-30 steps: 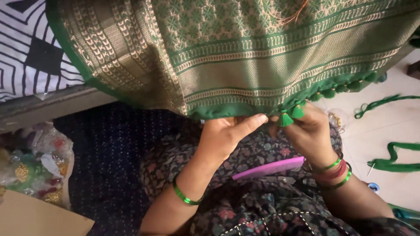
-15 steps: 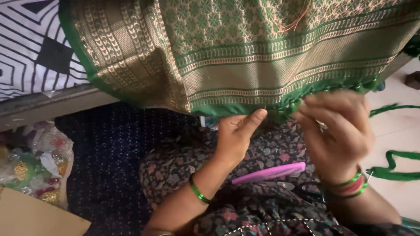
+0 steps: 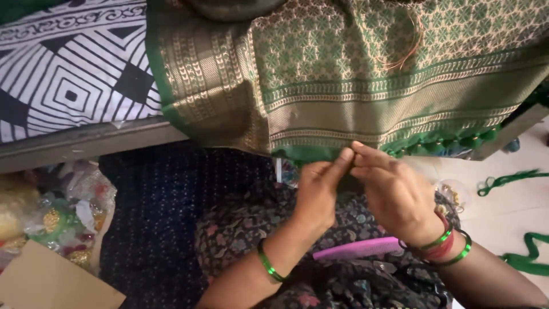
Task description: Tying decorative green tassels and knots to the edge of a green and gold saree.
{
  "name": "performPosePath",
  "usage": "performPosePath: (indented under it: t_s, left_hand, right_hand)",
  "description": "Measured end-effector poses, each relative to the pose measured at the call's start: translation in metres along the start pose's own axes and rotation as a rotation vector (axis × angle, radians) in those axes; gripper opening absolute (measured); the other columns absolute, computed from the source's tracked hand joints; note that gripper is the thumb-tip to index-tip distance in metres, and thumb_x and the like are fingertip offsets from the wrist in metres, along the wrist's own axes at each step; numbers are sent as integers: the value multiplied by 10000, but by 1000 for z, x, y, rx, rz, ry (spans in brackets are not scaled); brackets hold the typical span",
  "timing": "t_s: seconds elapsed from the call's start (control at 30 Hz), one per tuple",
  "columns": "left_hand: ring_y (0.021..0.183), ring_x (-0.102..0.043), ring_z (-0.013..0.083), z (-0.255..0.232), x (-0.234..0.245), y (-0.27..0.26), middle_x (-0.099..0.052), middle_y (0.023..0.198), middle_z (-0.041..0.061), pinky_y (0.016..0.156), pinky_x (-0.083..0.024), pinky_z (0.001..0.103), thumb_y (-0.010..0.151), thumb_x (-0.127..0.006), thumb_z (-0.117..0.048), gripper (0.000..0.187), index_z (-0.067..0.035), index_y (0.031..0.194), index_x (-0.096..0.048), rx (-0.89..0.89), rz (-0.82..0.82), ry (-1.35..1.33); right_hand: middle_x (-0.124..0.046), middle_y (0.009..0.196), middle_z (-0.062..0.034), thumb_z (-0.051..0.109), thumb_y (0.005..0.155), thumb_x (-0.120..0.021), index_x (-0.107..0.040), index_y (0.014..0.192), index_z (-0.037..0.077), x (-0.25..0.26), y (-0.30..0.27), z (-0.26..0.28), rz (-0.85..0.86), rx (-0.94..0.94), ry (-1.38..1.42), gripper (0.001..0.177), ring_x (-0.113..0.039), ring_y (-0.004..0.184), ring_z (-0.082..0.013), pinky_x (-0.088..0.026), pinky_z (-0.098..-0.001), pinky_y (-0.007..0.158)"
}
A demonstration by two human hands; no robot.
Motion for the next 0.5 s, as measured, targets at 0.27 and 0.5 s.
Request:
performPosePath:
  t_s: [0.27, 0.5]
  left_hand:
    - [832, -634, 61, -17, -23, -15, -730, 907, -22, 795, -489, 233, 984, -643, -153, 168, -24, 953, -746, -194, 35, 21]
    - [607, -351, 85, -14, -13, -11, -446, 682, -12, 535, -263, 272, 1049, -698, -144, 478, 13, 643, -499, -189, -149, 326]
  right_hand:
    - [-699, 978, -150, -73, 1023, -534, -540, 1039, 20, -3, -13, -45, -480, -739, 1218, 95, -761, 933, -279, -636, -372, 808]
    - [-729, 1052, -171, -41, 1068, -475, -510, 1007, 53, 3, -14, -46, -135, -213, 29, 117, -742, 852, -254, -590, -355, 744]
Point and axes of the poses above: each hand's wrist, its own y-axis towards the middle knuckle, its own x-axis out of the back of the hand, z = x × y, the point moved 4 cm from there along y, towards the middle knuckle
